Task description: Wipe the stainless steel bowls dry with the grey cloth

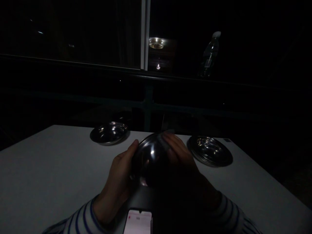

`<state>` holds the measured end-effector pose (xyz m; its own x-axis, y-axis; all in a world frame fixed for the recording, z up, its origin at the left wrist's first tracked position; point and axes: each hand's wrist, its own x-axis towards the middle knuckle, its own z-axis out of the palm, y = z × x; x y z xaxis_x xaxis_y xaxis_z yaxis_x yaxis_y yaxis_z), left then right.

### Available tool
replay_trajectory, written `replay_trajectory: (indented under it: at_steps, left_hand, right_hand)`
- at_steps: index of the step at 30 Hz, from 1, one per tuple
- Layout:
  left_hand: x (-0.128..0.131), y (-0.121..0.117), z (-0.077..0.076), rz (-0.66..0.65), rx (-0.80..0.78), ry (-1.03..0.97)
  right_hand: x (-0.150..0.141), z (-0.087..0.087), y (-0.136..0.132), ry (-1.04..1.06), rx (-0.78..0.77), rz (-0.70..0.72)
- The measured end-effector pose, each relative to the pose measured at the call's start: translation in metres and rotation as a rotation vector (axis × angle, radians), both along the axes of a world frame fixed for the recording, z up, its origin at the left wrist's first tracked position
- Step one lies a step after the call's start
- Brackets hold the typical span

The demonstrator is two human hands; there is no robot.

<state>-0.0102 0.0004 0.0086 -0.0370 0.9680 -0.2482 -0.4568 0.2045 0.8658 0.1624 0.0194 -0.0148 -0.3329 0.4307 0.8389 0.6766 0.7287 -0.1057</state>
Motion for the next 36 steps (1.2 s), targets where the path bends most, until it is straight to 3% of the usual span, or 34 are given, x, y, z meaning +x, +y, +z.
replay_trajectory:
  at_steps: [3, 9, 17, 24, 30, 36]
  left_hand:
    - [0.001, 0.002, -0.002, -0.047, -0.011, -0.045]
    - [0.006, -0.004, 0.002, -0.062, -0.008, -0.066]
    - [-0.012, -0.012, -0.001, -0.07, -0.12, -0.062]
    - [-0.014, -0.022, -0.006, -0.1, -0.101, -0.134]
    - [-0.025, -0.034, -0.006, -0.05, -0.128, -0.227]
    - [-0.018, -0.042, -0.013, -0.135, -0.122, -0.345]
  right_hand:
    - [0.0, 0.002, 0.0, 0.015, 0.024, -0.015]
    - [-0.026, 0.017, -0.012, -0.275, 0.114, 0.056]
    - [0.021, -0.009, -0.017, -0.064, -0.116, 0.097]
    - [-0.007, 0.031, -0.024, -0.29, -0.064, 0.221]
    - [0.009, 0.008, -0.033, -0.123, -0.122, 0.206]
    - [-0.005, 0.031, -0.04, -0.236, -0.13, 0.253]
